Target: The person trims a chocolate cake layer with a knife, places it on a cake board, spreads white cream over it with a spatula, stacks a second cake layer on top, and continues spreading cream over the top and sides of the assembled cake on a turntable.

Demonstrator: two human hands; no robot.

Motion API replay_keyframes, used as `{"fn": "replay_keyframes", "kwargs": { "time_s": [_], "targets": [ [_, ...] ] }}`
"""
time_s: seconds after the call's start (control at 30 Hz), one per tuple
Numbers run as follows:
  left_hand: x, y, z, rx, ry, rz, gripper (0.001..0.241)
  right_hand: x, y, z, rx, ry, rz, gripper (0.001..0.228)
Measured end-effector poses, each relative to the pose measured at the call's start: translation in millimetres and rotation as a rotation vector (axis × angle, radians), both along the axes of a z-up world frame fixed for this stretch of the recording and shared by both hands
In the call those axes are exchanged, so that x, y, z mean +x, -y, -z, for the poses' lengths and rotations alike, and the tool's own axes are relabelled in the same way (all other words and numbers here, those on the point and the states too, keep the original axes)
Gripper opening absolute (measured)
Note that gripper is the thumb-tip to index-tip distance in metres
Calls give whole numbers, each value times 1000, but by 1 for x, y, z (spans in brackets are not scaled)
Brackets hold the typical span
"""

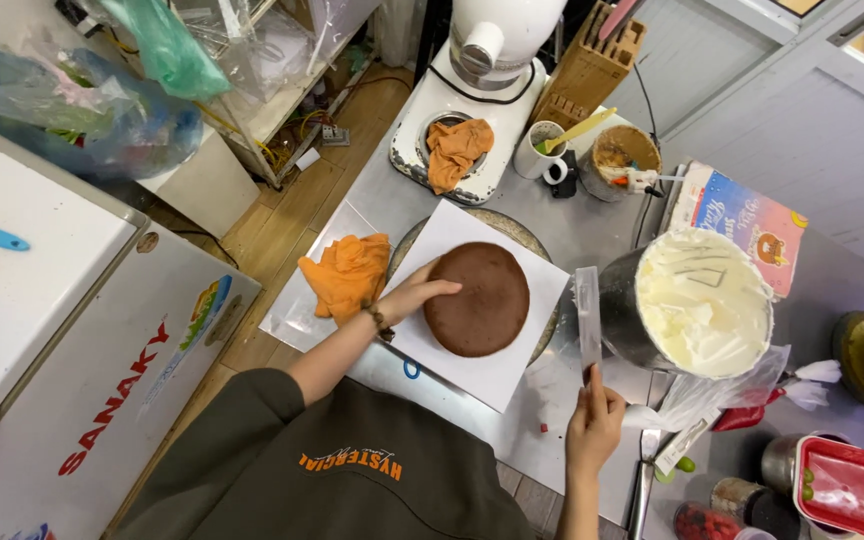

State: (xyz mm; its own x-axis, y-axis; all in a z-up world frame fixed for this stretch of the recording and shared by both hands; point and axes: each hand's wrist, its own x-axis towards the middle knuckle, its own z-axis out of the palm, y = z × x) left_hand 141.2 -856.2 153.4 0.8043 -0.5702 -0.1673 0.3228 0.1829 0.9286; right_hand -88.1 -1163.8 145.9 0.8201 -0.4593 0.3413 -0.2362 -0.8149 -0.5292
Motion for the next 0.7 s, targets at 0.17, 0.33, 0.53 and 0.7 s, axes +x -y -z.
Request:
{"fn": "replay_keyframes", "kwargs": {
  "time_s": [0.17, 0.33, 0.53, 0.7],
  "targets": [
    [17, 11, -53, 794, 511, 92, 57, -8, -18, -3, 43, -25, 37, 47],
    [35, 6, -40, 1032, 849, 79, 55, -10, -38, 11, 140, -57, 49, 47],
    [0, 35, -5, 1096, 1363, -192, 84, 12, -70, 5, 464, 51, 98, 58],
    [-43, 48, -2, 923, 1362, 145, 73, 33, -92, -13, 753, 17, 146, 77]
  ]
}}
